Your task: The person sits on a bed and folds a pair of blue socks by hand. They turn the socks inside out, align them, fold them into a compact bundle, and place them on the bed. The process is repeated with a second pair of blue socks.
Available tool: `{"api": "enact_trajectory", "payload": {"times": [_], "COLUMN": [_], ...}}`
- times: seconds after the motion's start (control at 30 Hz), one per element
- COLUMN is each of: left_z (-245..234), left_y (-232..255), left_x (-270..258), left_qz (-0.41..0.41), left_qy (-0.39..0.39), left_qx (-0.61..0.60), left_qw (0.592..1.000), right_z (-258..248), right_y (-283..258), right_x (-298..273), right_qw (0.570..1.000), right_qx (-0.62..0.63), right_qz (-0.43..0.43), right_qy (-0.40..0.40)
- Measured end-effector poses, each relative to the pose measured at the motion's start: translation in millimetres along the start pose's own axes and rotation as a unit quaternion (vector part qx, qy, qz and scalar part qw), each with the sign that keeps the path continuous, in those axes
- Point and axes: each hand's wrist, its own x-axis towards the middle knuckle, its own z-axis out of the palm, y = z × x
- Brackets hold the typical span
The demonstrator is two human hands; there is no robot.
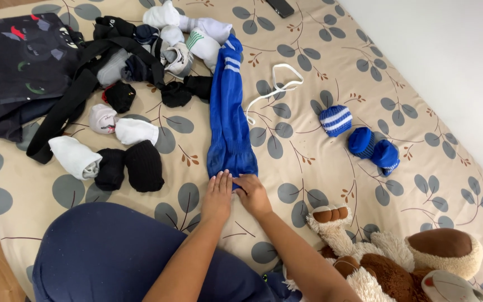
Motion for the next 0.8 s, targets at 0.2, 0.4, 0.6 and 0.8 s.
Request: {"api": "enact_trajectory", "payload": {"times": [0.2, 0.4, 0.6, 0.8], "left_z": [-2, 15, -28, -27], "left_y": [-2, -26, -47, -34], "left_x": [-2, 19, 14, 15], "left_qz": [0.015, 0.025, -0.007, 0.063], "left_qy": [0.049, 0.21, 0.121, 0.218], "left_qx": [-0.003, -0.123, -0.255, -0.122], "left_qw": [0.999, 0.97, 0.959, 0.966], "right_z": [-11, -2, 0, -3], "right_y": [-5, 23, -21, 16], "right_x": [14, 21, -11, 18], "right_qw": [0.991, 0.982, 0.984, 0.982], "right_qx": [0.038, 0.075, -0.173, -0.114], "right_qz": [0.095, 0.132, -0.042, 0.026], "right_qy": [-0.084, -0.116, -0.027, -0.148]}}
